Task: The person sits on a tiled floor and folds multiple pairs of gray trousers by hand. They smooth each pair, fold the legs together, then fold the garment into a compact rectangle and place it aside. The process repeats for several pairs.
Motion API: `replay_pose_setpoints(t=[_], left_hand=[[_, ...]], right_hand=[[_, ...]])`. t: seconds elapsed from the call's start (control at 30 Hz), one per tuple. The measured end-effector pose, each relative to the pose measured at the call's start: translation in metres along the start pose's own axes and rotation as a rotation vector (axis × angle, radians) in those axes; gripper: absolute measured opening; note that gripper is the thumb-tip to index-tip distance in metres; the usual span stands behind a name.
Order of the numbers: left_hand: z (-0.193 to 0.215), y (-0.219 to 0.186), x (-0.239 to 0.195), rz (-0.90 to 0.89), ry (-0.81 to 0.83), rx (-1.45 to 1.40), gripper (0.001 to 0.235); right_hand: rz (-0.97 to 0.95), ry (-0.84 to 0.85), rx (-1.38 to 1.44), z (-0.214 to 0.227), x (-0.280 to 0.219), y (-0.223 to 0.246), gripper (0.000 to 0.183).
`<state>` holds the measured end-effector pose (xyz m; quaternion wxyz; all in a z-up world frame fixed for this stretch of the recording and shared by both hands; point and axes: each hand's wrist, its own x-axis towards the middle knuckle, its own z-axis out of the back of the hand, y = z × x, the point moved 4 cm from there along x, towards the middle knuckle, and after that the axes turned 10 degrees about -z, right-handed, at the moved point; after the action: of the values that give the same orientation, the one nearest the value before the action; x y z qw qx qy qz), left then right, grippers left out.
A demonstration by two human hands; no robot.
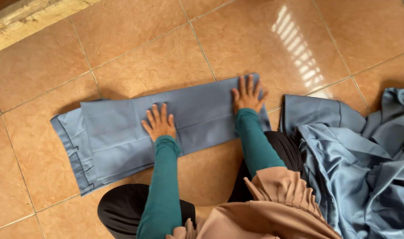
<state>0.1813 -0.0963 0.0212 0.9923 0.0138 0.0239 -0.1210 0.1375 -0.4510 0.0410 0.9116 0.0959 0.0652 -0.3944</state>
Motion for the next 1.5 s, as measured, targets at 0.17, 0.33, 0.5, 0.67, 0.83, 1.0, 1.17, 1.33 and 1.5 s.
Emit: replay_pose_setpoints(t=[0.17,0.33,0.5,0.67,0.83,1.0,1.17,1.33,1.5], left_hand=[[0.003,0.013,0.032,0.024,-0.125,-0.026,0.070],[-0.008,-0.082,0.042,-0.392,0.091,-0.137,0.065],[0.002,-0.036,0.064,-0.210,0.174,-0.069,0.057],[0.013,0.043,0.038,0.132,0.080,0.008,0.062],[0.029,0.004,-0.018,0.058,-0.169,0.003,0.070],[-0.032,-0.060,-0.103,-0.176,-0.035,-0.311,0.067],[-0.054,-0.057,-0.136,-0.163,0.021,-0.327,0.068],[-0.058,-0.049,-0.135,-0.146,0.082,-0.374,0.068],[-0.027,-0.046,-0.122,-0.009,0.240,-0.499,0.064]], right_hand=[[0.079,-0.247,0.022,-0.007,0.001,0.021,0.063],[0.565,-0.121,0.095,-0.025,-0.056,0.074,0.064],[0.418,0.016,-0.031,-0.021,-0.029,0.044,0.060],[0.321,0.127,-0.053,-0.018,-0.014,0.036,0.061],[0.297,0.016,0.176,-0.051,0.024,-0.001,0.058],[-0.101,-0.128,0.217,-0.082,0.107,-0.115,0.066],[-0.284,0.201,0.140,-0.004,0.031,-0.090,0.094],[-0.343,0.329,0.231,0.010,0.020,-0.095,0.088],[-0.194,0.379,0.524,0.006,0.012,-0.090,0.074]])
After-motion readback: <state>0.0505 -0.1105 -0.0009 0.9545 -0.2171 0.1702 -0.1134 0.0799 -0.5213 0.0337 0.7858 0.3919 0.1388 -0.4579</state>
